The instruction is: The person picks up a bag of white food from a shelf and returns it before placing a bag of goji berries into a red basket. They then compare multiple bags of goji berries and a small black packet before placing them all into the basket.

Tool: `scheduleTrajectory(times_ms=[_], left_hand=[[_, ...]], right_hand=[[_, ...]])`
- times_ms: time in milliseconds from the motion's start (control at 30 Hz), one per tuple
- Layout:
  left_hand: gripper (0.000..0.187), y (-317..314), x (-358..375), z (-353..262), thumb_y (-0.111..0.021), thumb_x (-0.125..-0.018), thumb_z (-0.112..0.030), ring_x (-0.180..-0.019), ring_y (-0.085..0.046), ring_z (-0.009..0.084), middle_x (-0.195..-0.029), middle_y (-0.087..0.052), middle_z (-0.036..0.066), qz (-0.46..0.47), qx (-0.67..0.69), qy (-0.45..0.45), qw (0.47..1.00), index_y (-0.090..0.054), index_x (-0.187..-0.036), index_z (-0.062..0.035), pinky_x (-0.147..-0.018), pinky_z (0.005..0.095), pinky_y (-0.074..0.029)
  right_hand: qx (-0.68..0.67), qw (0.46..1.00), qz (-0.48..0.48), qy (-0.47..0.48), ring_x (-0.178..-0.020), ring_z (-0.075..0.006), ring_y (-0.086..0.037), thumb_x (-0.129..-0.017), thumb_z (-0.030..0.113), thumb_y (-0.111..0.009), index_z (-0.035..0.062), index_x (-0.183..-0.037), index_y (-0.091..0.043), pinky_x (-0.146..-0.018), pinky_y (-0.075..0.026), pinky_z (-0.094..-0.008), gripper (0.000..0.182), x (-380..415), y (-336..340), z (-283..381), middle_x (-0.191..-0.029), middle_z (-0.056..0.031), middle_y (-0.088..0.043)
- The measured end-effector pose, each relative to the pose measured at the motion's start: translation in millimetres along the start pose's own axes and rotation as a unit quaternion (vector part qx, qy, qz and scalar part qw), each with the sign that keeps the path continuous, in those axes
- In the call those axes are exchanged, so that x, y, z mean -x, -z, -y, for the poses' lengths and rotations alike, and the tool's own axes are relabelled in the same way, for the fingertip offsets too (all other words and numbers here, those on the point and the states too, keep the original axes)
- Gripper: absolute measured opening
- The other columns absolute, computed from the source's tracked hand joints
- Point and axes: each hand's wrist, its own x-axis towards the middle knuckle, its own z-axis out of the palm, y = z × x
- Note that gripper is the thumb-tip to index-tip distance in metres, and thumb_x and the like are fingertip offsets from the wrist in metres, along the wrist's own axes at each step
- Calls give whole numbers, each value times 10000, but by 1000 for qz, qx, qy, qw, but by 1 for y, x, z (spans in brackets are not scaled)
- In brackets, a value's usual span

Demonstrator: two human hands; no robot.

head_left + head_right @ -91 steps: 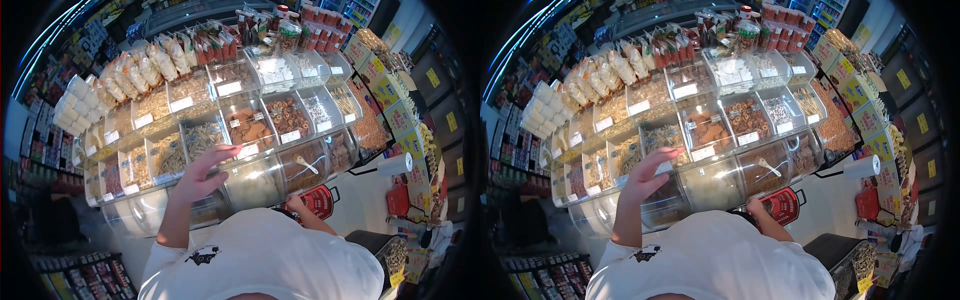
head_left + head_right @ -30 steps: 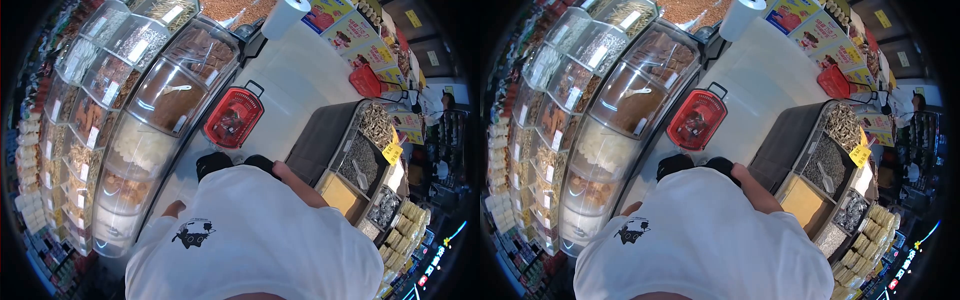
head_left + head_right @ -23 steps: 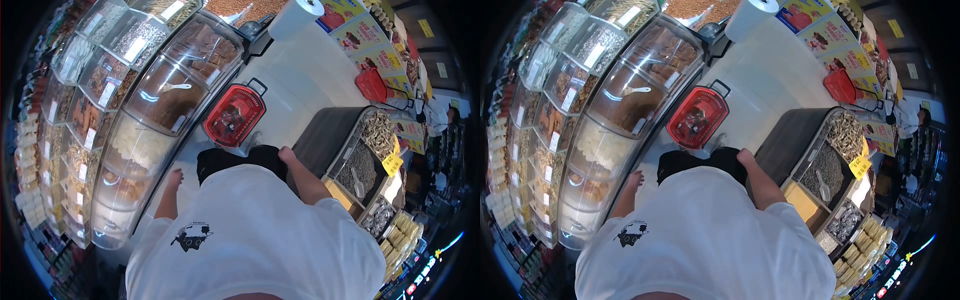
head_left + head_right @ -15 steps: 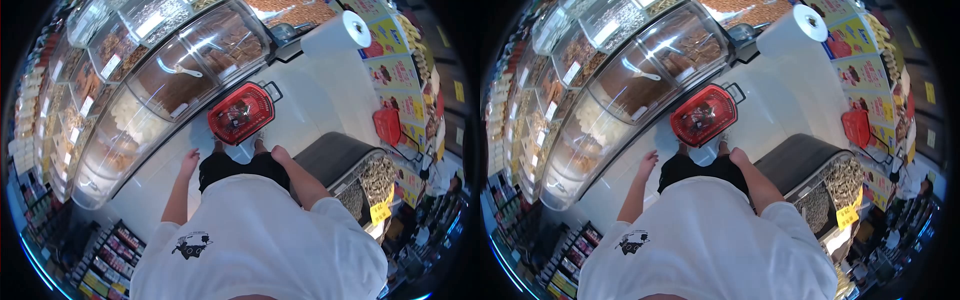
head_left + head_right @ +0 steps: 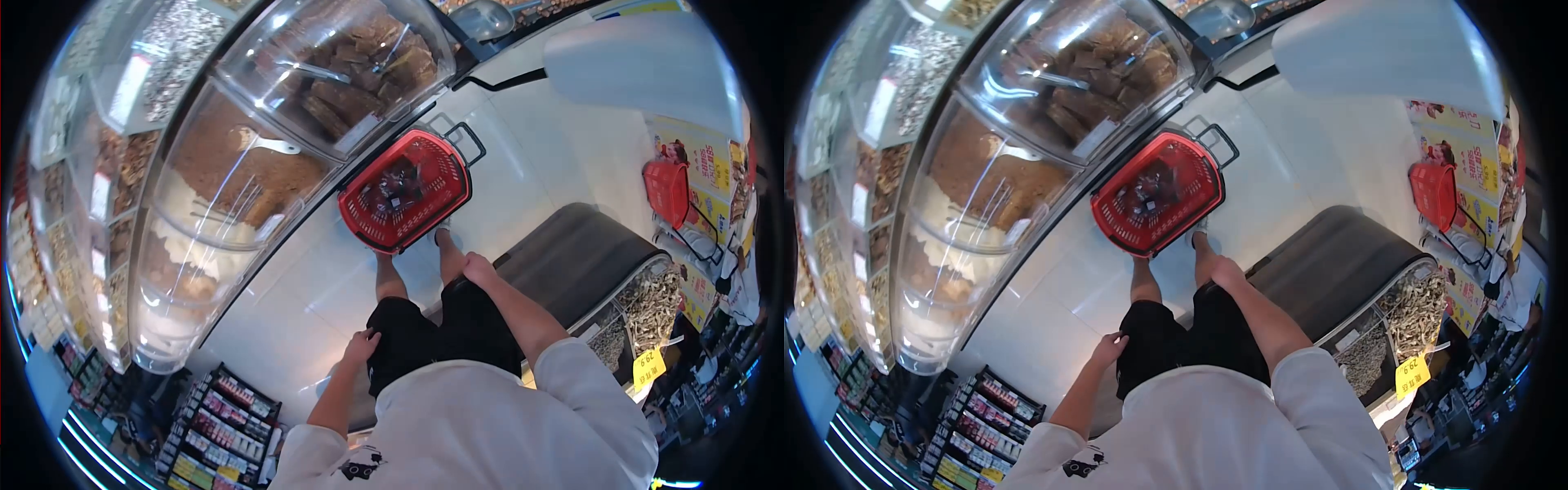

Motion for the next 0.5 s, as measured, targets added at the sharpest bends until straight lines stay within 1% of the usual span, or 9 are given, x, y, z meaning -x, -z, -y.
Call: scheduleTrajectory(times_ms=[33,133,167,200,233,300,367,433,500], left_hand=[[655,4,-16,-2,-548,-947,-553,-1247,-576,414,-1339,-582,273,8,-3,2,1000,-589,-1388,-71,-1064,458,-465],[864,14,-52,-20,-609,-885,-624,-1265,-572,396,-1355,-579,269,51,-39,36,997,-477,-1455,12,-1064,456,-467],[990,13,-63,-29,-657,-833,-650,-1265,-569,411,-1373,-557,285,71,-53,52,995,-387,-1488,42,-1062,452,-470],[1128,9,-72,-35,-705,-782,-675,-1266,-565,425,-1392,-536,301,91,-69,69,991,-297,-1521,72,-1060,448,-473],[1128,0,-82,-36,-705,-782,-675,-1266,-565,425,-1392,-536,301,96,-74,71,990,-297,-1521,72,-1060,448,-473],[1271,-21,-97,-34,-776,-701,-679,-1214,-590,452,-1360,-530,325,25,-61,137,988,-189,-1544,70,-1023,449,-502],[1274,-19,-105,-46,-785,-688,-676,-1186,-604,451,-1334,-536,323,0,-94,162,982,-194,-1541,62,-1002,454,-514],[1185,-13,-108,-55,-788,-688,-649,-1110,-642,422,-1244,-576,286,-58,-137,181,972,-281,-1510,37,-930,475,-544],[1142,-9,-105,-53,-781,-698,-635,-1100,-642,427,-1240,-577,287,-77,-137,176,972,-309,-1498,29,-918,481,-545]], right_hand=[[-57,998,-39,11,-955,-391,-678,-853,131,-584,54,-984,-671,-855,-528,-452,176,-16,-27,-10,-954,-213,-703],[-116,986,-68,97,-921,-359,-687,-855,133,-613,42,-996,-649,-825,-537,-422,172,-63,-78,-3,-944,-202,-700],[-119,987,-65,90,-921,-359,-687,-855,133,-613,42,-996,-649,-825,-537,-422,172,-75,-88,11,-944,-202,-700],[-158,982,-61,79,-924,-360,-686,-846,140,-642,49,-1022,-643,-830,-545,-424,199,-89,-98,26,-936,-202,-697],[-198,976,-58,70,-927,-362,-686,-837,147,-672,56,-1048,-636,-835,-552,-426,233,-103,-104,43,-929,-202,-695],[-262,964,-20,30,-935,-317,-700,-823,173,-724,49,-1167,-581,-819,-555,-398,393,-134,-112,79,-981,-183,-702],[-336,941,18,-34,-938,-303,-703,-844,193,-768,47,-1373,-465,-832,-557,-398,627,-185,-143,98,-1053,-132,-711],[-479,877,16,27,-1042,-286,-672,-817,203,-824,-1,-1404,-420,-868,-560,-400,741,-239,-178,104,-1144,-150,-687],[-380,911,-144,71,-1119,-288,-653,-777,122,-826,-39,-1412,-356,-939,-551,-368,806,-303,-229,103,-1184,-172,-644]])
